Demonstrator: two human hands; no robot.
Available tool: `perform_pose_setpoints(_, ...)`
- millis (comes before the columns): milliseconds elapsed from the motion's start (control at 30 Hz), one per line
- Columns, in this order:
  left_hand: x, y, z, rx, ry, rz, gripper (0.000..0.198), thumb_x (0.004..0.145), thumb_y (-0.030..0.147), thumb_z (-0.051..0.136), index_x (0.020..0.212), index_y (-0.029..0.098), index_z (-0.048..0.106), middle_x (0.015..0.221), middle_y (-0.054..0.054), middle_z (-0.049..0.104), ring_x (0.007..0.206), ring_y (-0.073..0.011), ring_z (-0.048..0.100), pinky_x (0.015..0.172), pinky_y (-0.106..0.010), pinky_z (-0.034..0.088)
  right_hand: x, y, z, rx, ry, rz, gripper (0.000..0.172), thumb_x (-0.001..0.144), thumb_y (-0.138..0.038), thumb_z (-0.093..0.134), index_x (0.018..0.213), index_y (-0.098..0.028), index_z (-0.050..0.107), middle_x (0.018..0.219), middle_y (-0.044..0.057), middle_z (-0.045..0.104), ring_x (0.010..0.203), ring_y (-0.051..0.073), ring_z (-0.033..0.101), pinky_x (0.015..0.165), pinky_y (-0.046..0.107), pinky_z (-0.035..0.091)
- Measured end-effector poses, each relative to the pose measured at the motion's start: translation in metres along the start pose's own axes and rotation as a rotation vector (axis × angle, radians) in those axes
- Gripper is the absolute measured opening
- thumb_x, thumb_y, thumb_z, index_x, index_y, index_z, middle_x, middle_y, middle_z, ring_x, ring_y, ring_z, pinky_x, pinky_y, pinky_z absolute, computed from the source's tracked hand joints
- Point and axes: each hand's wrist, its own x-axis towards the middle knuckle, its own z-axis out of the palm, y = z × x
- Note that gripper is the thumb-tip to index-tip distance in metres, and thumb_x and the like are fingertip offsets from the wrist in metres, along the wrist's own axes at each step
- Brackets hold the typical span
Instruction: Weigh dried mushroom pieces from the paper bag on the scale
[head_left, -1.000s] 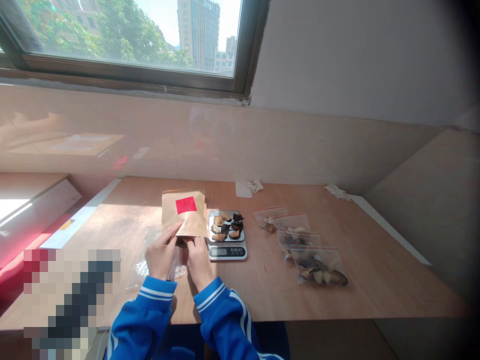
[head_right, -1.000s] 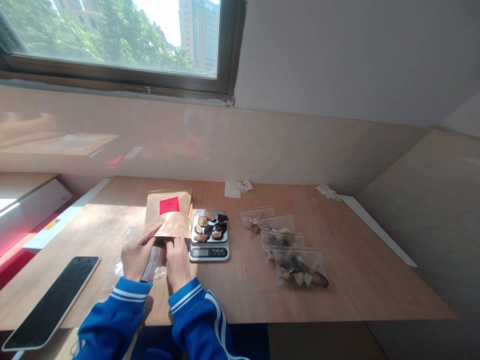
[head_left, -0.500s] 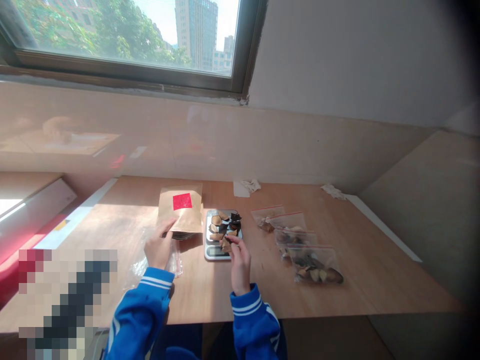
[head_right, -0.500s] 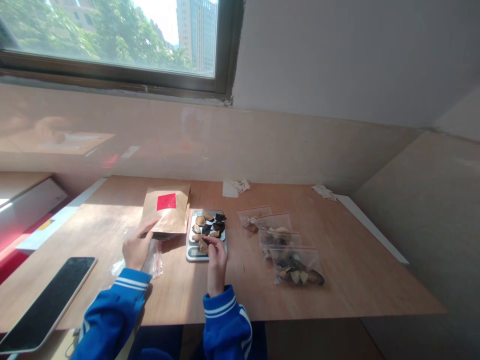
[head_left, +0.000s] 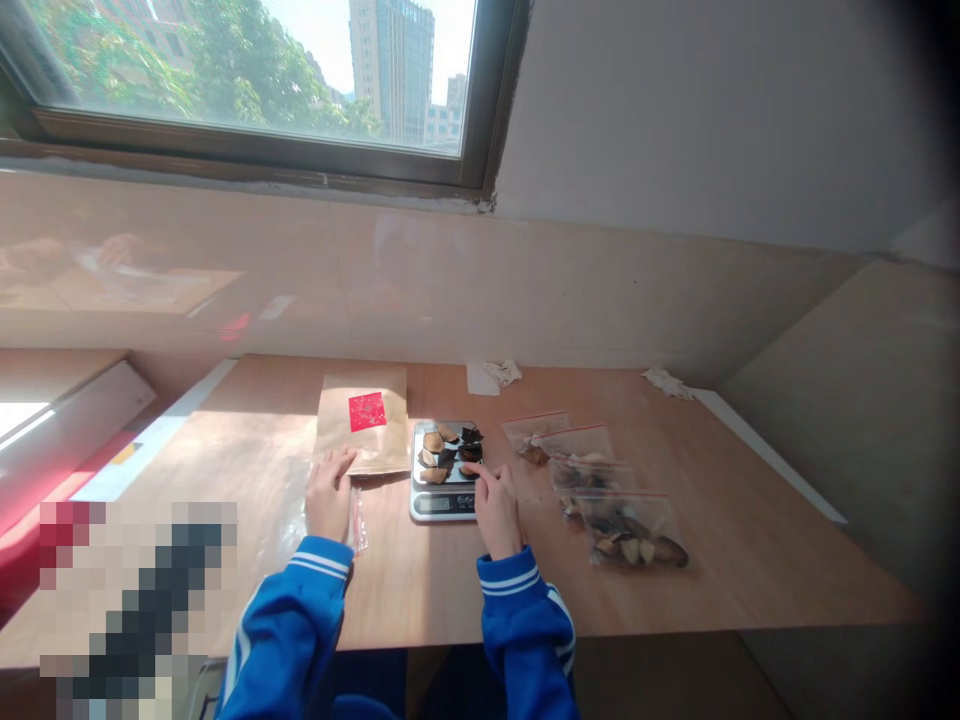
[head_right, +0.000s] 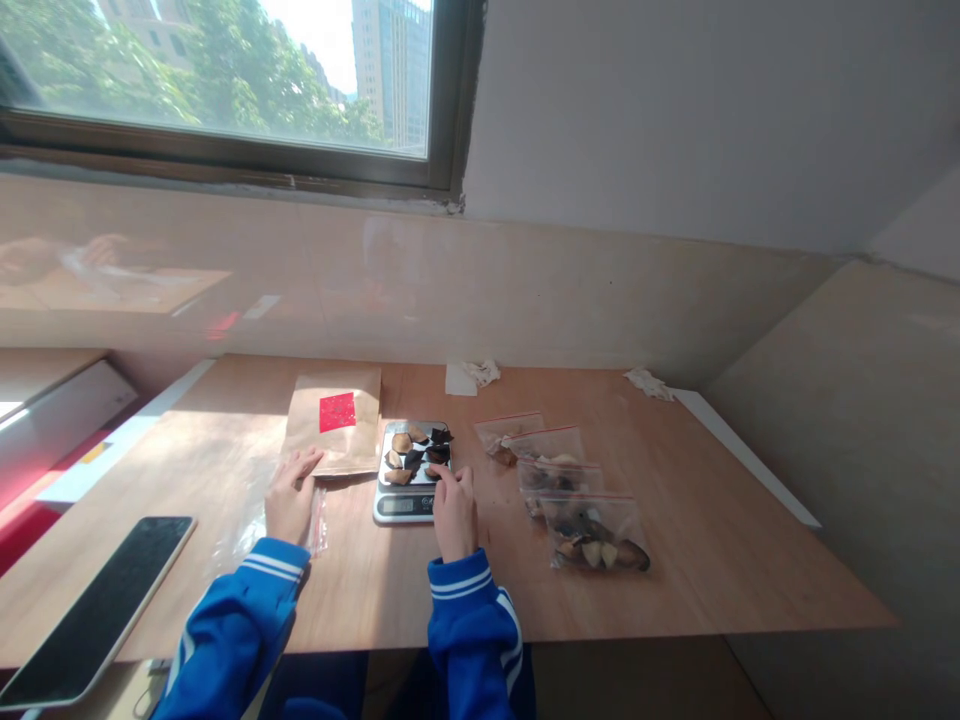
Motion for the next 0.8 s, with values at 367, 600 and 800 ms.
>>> perform_pose_setpoints(367, 0.0, 0.004, -0.001, -0.024, 0.018, -0.016, 0.038, 0.081, 0.011, 0.041, 0.107, 0.022, 0.066, 0.122, -0.004, 0.062, 0.127, -0.0201, 0.044, 0.111, -0.042, 0.03, -0.012, 0.067, -0.044, 0.018, 0.418, 0.178, 0.035, 0.078, -0.025, 0.044, 0.1, -0.013, 0.067, 0.09, 0.013, 0.063, 0.082, 0.023, 0.058, 0.076, 0.036, 0.046)
perform_pose_setpoints(600, 0.001, 0.003, -0.002, -0.026, 0.013, -0.005, 0.037, 0.081, 0.013, 0.041, 0.107, 0.021, 0.066, 0.121, -0.005, 0.062, 0.127, -0.0206, 0.045, 0.11, -0.041, 0.032, -0.019, 0.064, -0.037, 0.355, 0.214, 0.175, 0.033, 0.08, -0.037, 0.051, 0.097, -0.014, 0.068, 0.097, 0.012, 0.069, 0.081, 0.02, 0.061, 0.073, 0.033, 0.049)
perform_pose_setpoints(800, 0.001, 0.003, -0.002, -0.028, 0.018, -0.009, 0.035, 0.082, 0.014, 0.041, 0.106, 0.021, 0.066, 0.12, -0.005, 0.063, 0.126, -0.021, 0.046, 0.109, -0.042, 0.033, -0.012, 0.028, -0.036, 0.364, 0.178, 0.13, 0.029, 0.079, -0.04, 0.056, 0.09, -0.018, 0.071, 0.094, 0.01, 0.069, 0.085, 0.02, 0.061, 0.077, 0.035, 0.048)
